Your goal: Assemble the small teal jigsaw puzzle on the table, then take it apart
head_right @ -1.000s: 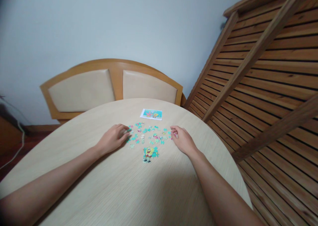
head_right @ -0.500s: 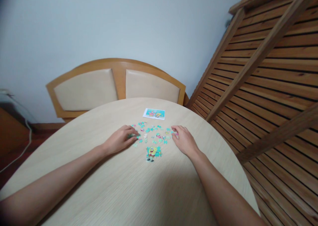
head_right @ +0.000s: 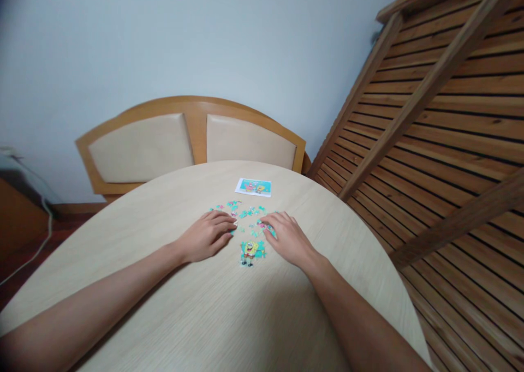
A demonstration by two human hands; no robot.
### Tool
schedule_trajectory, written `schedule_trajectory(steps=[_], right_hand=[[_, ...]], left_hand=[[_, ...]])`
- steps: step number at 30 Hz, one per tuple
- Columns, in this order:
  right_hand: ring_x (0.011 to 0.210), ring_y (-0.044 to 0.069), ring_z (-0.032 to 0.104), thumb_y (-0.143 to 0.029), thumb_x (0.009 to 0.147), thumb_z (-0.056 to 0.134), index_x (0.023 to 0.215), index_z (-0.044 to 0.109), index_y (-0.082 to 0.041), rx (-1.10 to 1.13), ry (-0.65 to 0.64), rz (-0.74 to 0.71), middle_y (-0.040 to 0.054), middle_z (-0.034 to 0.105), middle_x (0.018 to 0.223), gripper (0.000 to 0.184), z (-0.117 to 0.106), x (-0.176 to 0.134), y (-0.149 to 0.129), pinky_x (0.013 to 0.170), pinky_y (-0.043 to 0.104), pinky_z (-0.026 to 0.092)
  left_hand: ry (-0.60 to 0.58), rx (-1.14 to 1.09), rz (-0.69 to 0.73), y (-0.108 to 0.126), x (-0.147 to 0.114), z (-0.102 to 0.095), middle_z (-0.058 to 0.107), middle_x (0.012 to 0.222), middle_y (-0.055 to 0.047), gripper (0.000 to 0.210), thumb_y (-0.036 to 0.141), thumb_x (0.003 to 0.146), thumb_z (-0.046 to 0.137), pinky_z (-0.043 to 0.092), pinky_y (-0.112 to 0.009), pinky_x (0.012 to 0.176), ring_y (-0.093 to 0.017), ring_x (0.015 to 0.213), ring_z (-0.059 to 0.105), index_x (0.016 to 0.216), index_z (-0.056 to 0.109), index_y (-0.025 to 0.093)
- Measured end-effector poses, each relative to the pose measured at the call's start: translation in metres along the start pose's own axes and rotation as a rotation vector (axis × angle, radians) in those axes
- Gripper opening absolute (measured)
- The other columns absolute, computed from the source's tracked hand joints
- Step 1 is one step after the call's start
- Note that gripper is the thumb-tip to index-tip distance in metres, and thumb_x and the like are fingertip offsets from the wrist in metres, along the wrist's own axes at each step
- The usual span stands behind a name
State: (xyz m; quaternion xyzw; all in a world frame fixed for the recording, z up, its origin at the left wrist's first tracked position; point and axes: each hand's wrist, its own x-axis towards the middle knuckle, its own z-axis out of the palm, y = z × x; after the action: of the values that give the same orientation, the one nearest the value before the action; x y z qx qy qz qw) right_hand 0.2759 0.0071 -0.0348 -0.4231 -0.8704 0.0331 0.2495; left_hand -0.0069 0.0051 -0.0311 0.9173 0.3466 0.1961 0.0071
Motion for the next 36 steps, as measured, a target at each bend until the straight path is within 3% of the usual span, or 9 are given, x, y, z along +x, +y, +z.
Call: schedule_trajectory(steps=[7, 14, 20, 24, 27, 31, 36], right_hand=[[0.106, 0.025, 0.059, -0.026, 0.098, 0.055, 0.115, 0.065, -0.021, 0.008, -0.024, -0.007, 0.0084, 0.070, 0.116, 0.020, 0.000, 0.001, -0.005, 0.095, 0.043, 0.045], [0.107, 0.024, 0.059, -0.028, 0.098, 0.056, 0.113, 0.066, -0.022, 0.015, -0.043, -0.012, 0.0081, 0.070, 0.115, 0.019, -0.001, 0.000, -0.007, 0.094, 0.042, 0.045], [0.107, 0.023, 0.059, -0.026, 0.098, 0.056, 0.111, 0.067, -0.022, 0.023, -0.051, -0.043, 0.0076, 0.070, 0.114, 0.017, -0.004, 0.001, -0.011, 0.095, 0.042, 0.045], [0.109, 0.024, 0.059, -0.029, 0.097, 0.058, 0.113, 0.068, -0.022, 0.082, -0.097, -0.150, 0.0080, 0.069, 0.113, 0.020, -0.006, 0.000, -0.019, 0.097, 0.041, 0.045], [0.109, 0.024, 0.059, -0.034, 0.095, 0.062, 0.113, 0.070, -0.023, 0.118, -0.127, -0.204, 0.0085, 0.069, 0.113, 0.023, -0.007, 0.000, -0.021, 0.098, 0.041, 0.046], [0.111, 0.025, 0.059, -0.036, 0.091, 0.067, 0.107, 0.074, -0.024, 0.138, -0.141, -0.218, 0.0090, 0.068, 0.114, 0.021, -0.010, -0.001, -0.020, 0.100, 0.043, 0.046], [0.110, 0.025, 0.060, -0.032, 0.085, 0.073, 0.099, 0.076, -0.024, 0.164, -0.148, -0.224, 0.0091, 0.068, 0.113, 0.017, -0.015, -0.002, -0.019, 0.102, 0.045, 0.046]], left_hand=[[0.064, 0.014, -0.098, -0.012, 0.000, 0.009, 0.070, 0.111, -0.008, 0.026, 0.025, 0.098, 0.052, 0.048, -0.041, 0.096, -0.024, 0.105, 0.061, 0.116, 0.070, 0.022], [0.057, 0.079, -0.071, -0.013, 0.002, 0.006, 0.072, 0.103, -0.008, 0.025, 0.028, 0.102, 0.049, 0.049, -0.040, 0.091, -0.023, 0.099, 0.062, 0.114, 0.071, 0.023], [0.131, 0.017, -0.262, -0.018, 0.003, 0.006, 0.075, 0.102, -0.007, 0.024, 0.019, 0.099, 0.050, 0.051, -0.037, 0.088, -0.025, 0.097, 0.064, 0.105, 0.073, 0.021], [0.202, -0.131, -0.405, -0.018, 0.003, 0.009, 0.075, 0.104, -0.005, 0.024, 0.025, 0.098, 0.050, 0.051, -0.036, 0.090, -0.024, 0.099, 0.065, 0.106, 0.073, 0.022], [0.191, -0.221, -0.452, -0.014, 0.004, 0.012, 0.075, 0.103, -0.005, 0.024, 0.027, 0.097, 0.052, 0.050, -0.035, 0.090, -0.024, 0.098, 0.066, 0.104, 0.074, 0.023], [0.152, -0.289, -0.393, -0.007, 0.004, 0.013, 0.076, 0.097, -0.004, 0.022, 0.028, 0.096, 0.055, 0.049, -0.033, 0.086, -0.022, 0.095, 0.066, 0.100, 0.075, 0.023], [0.085, -0.333, -0.140, 0.002, 0.003, 0.008, 0.075, 0.095, -0.004, 0.021, 0.027, 0.099, 0.053, 0.048, -0.034, 0.091, -0.020, 0.094, 0.064, 0.098, 0.074, 0.021]])
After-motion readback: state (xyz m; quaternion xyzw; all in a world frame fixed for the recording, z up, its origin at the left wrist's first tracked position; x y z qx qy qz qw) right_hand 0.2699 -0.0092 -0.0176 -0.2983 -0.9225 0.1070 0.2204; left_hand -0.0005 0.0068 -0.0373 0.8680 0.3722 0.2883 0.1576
